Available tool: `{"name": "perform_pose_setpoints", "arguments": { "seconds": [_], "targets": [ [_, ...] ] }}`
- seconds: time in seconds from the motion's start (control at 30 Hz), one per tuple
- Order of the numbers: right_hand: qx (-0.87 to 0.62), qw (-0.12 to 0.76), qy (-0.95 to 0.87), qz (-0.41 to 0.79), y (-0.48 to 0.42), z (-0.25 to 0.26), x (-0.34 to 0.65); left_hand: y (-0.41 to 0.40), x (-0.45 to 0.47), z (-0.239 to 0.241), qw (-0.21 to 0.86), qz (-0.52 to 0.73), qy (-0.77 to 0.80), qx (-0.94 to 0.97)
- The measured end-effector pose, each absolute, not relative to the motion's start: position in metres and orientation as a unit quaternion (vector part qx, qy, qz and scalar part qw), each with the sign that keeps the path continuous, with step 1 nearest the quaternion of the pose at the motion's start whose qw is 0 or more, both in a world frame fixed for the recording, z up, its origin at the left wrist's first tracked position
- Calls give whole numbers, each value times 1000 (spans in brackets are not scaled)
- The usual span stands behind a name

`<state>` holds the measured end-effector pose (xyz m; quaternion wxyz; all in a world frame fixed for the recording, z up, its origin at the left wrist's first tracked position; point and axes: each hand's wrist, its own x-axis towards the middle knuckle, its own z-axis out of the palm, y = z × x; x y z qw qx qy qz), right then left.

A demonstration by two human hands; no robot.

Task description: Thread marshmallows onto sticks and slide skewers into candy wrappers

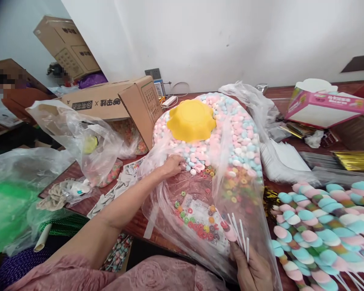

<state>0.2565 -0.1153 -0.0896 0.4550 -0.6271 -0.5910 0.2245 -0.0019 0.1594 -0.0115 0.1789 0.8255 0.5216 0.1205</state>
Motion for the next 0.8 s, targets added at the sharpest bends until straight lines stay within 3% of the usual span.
{"name": "perform_pose_setpoints", "arguments": {
  "seconds": [0.37, 0.6, 0.67, 0.8],
  "targets": [
    [-589, 452, -648, 167, -111, -84, 251, 170, 6, -12, 243, 133, 521, 807],
    [-582, 460, -654, 145, -111, -76, 247, 133, 0, -5, 319, 214, 508, 771],
    [-576, 461, -660, 142, -112, -77, 248, 115, -5, -4, 375, 238, 499, 744],
    [-588, 453, -655, 145, -111, -82, 249, 72, -11, -4, 619, 320, 450, 559]
  ]
}}
